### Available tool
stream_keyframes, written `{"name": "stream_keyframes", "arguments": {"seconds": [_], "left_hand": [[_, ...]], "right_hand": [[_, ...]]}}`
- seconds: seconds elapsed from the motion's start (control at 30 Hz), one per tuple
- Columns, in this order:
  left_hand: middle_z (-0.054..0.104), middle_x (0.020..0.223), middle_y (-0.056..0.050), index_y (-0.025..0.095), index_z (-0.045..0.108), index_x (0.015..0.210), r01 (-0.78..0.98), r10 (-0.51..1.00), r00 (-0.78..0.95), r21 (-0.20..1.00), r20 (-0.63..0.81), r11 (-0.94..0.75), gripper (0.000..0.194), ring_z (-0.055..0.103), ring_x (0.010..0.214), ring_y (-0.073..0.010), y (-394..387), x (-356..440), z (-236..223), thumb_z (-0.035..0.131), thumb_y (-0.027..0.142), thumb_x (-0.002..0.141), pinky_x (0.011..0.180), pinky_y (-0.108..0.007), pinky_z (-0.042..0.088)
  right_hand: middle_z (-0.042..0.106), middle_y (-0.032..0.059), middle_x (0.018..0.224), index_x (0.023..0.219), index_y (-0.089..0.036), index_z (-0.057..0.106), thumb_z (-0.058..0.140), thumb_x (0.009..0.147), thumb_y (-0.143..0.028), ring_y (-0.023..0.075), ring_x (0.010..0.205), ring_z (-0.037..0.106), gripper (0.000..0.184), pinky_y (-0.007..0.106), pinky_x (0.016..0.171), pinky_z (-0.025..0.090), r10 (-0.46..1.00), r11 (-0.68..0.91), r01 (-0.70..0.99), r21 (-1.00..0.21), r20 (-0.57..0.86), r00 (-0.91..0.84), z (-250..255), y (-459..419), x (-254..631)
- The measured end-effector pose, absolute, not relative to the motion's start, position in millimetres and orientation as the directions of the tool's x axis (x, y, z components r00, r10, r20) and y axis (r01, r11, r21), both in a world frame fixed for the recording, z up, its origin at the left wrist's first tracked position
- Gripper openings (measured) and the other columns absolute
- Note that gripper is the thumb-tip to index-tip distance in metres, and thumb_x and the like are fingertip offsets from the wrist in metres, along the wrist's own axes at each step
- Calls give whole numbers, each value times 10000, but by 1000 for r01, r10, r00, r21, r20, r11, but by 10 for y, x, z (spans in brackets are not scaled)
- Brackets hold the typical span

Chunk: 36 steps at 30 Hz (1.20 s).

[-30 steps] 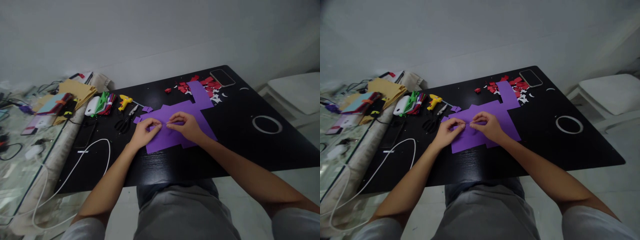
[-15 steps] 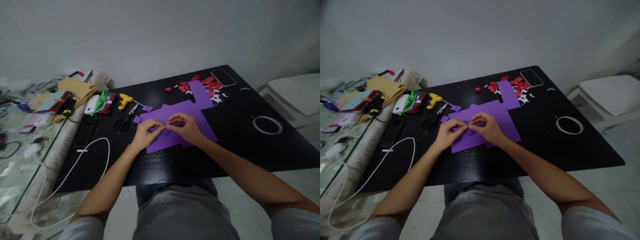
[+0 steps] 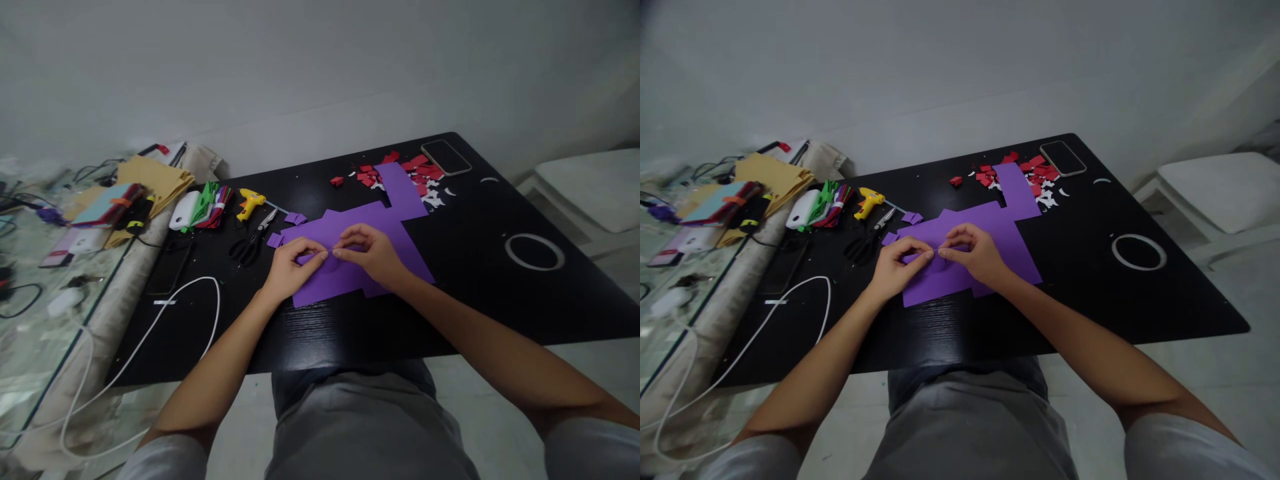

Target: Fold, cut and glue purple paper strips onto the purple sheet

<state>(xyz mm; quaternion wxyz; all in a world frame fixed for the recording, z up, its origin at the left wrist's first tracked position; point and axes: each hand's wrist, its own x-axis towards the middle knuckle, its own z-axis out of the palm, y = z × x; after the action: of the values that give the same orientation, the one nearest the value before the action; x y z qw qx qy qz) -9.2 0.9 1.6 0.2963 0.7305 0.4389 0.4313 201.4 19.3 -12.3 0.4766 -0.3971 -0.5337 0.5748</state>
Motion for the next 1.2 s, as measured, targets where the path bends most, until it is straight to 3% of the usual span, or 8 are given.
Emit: {"name": "stream_keyframes", "arguments": {"seconds": [0.73, 0.93, 1.2], "left_hand": [[766, 816, -26, 198, 770, 879, 368, 922, 262, 854, 283, -367, 180, 681, 740, -162, 18, -114, -10, 738, 375, 900, 731, -288, 530], [763, 788, -35, 193, 772, 829, 319, 949, 197, 900, 245, -298, 248, 669, 722, -172, 61, -160, 50, 789, 440, 841, 709, -298, 533], [679, 691, -12, 178, 760, 769, 214, 976, 74, 953, 203, -214, 279, 546, 609, -118, 182, -319, 94, 833, 446, 785, 591, -247, 436]], "right_hand": [[798, -1, 836, 894, -256, 615, 941, 619, -402, 228, 838, 774, 451, 427, 893, 604, 965, -31, -143, -989, 7, -262, -94, 144, 1987], [786, 9, 836, 884, -256, 597, 940, 624, -450, 233, 851, 763, 473, 426, 877, 593, 980, -2, -128, -992, 23, -199, -71, 177, 2016], [783, 17, 877, 862, -264, 620, 931, 643, -417, 243, 917, 761, 410, 440, 933, 585, 995, 11, -139, -990, 25, -100, -18, 233, 2074]]}}
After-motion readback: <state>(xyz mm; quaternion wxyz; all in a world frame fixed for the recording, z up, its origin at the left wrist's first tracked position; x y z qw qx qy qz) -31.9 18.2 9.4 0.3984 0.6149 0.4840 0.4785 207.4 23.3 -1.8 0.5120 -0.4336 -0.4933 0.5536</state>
